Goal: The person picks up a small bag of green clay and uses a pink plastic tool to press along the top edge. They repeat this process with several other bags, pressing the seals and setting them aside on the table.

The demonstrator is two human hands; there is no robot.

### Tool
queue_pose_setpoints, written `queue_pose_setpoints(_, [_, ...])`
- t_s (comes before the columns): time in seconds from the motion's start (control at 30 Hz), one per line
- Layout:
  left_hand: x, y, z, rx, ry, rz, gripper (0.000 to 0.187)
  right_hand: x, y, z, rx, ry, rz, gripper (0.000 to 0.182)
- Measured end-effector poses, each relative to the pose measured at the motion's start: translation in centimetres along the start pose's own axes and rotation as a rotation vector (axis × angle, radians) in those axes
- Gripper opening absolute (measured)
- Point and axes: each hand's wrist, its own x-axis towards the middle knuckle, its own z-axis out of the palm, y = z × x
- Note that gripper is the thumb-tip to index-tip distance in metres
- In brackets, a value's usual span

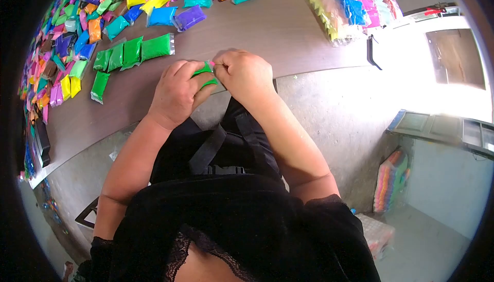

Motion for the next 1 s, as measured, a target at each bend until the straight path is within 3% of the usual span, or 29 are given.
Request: queue_pose_setpoints(1.0, [-0.03, -0.06, 0.22, 0.024, -0.025, 0.002, 0.021, 0.30, -0.01, -0.34, -0.081, -0.018, -0.078, 0.011])
